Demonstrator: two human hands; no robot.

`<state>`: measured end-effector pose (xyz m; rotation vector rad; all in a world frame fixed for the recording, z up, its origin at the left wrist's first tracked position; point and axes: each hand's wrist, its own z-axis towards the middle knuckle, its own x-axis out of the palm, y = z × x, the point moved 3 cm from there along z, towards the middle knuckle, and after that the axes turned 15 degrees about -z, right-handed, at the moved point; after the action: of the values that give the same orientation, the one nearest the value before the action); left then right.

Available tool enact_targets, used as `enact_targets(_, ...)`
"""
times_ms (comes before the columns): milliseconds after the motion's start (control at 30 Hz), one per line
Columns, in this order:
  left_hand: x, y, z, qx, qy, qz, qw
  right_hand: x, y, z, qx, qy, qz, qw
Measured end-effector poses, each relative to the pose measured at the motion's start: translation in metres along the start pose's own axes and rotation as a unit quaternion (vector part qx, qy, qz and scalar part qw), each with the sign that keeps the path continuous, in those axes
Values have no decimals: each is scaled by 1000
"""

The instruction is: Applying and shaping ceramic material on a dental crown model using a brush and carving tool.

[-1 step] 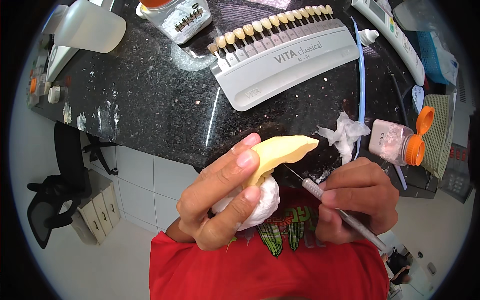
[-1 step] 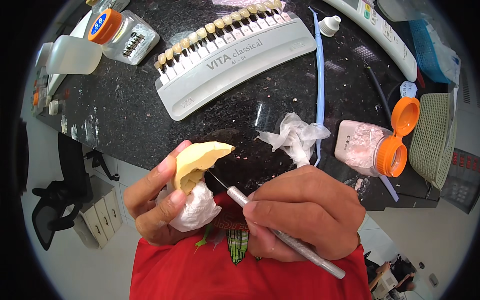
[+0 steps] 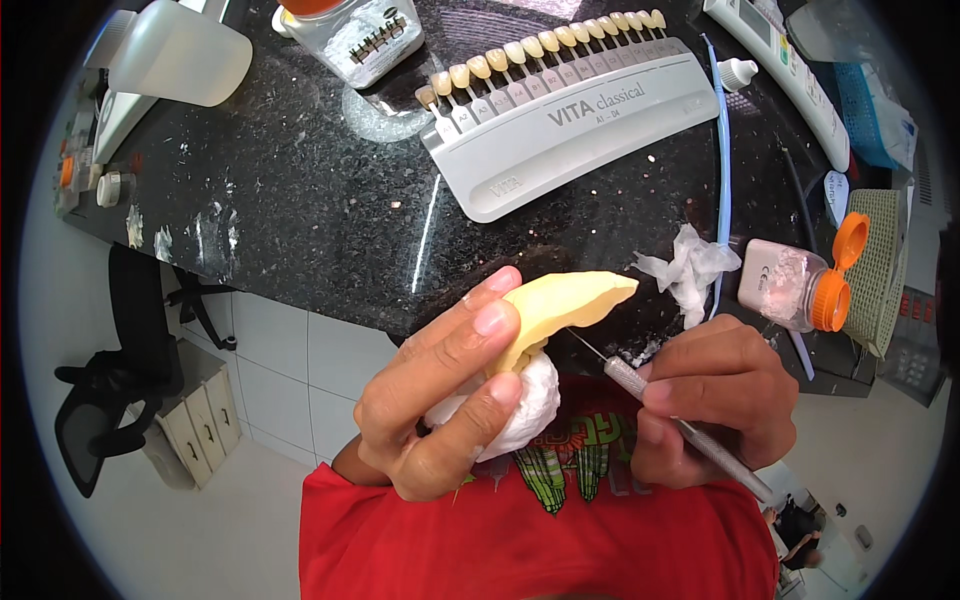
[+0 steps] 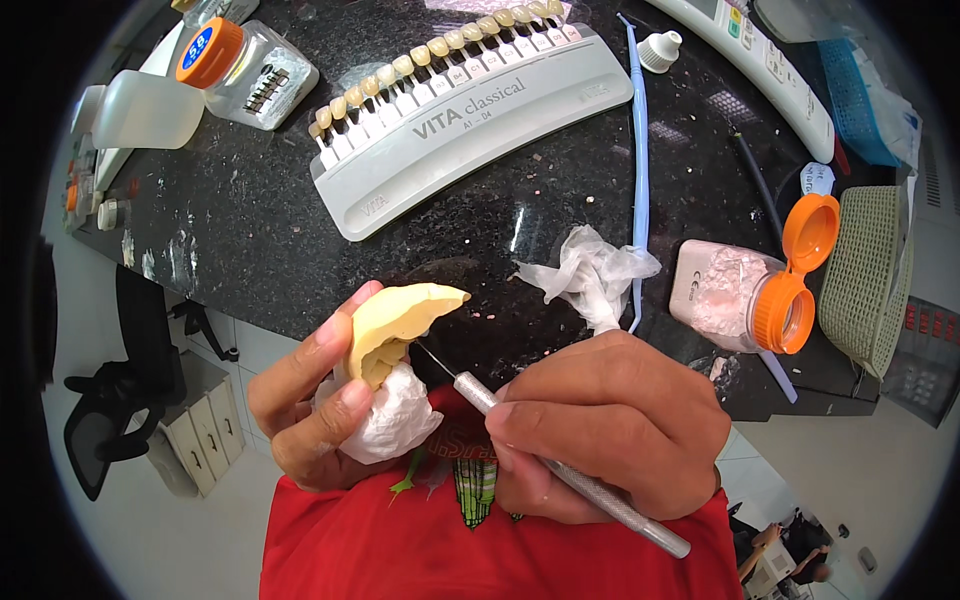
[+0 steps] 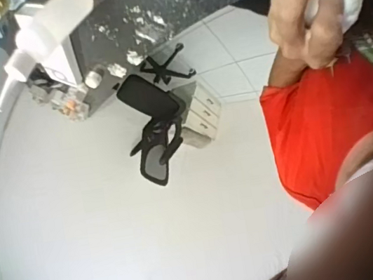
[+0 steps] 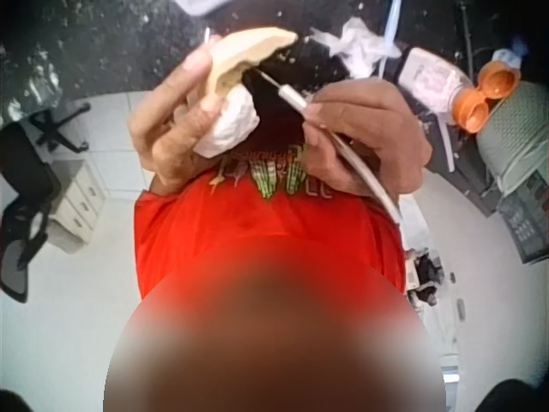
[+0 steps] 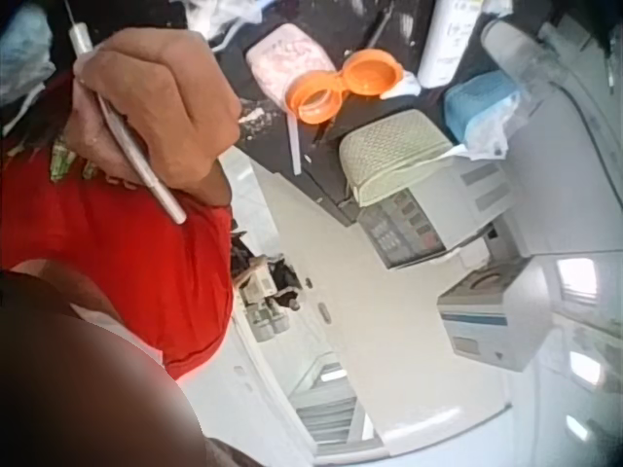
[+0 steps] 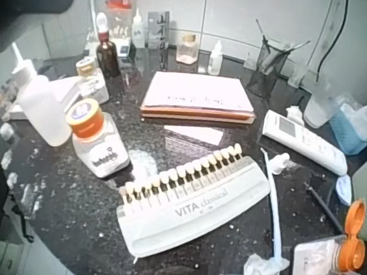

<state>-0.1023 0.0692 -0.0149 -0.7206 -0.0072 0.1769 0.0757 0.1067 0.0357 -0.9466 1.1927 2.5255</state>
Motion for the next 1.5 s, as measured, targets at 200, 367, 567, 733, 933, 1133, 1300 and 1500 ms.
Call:
enact_targets(200,-2,0,2,17,11,4,1000,0,2,1,10,9,-2,1000)
enact_targets(367,-1,3,0,35,20,13,999,4,2,2,41,-47,19,998)
enact_targets(567,0,3,2,54,14,25,998,2,3,1,41,-53,55,996)
enact_targets(733,2,4,-1,49,-5,17,999,0,1,0,31,-81,42,995)
enact_targets(933,-1,2,-1,38,11,11,999,1,3,3,24,-54,15,998)
enact_targets(1133,-1,2,-2,33,9,5,999,1,3,4,30,-38,16,999)
enact_targets(1300,-2,1,3,30,29,2,999,3,4,2,32,-44,3,999)
enact_targets(1500,-4,0,-1,14,45,5,999,6,2,0,27,-59,-4,998)
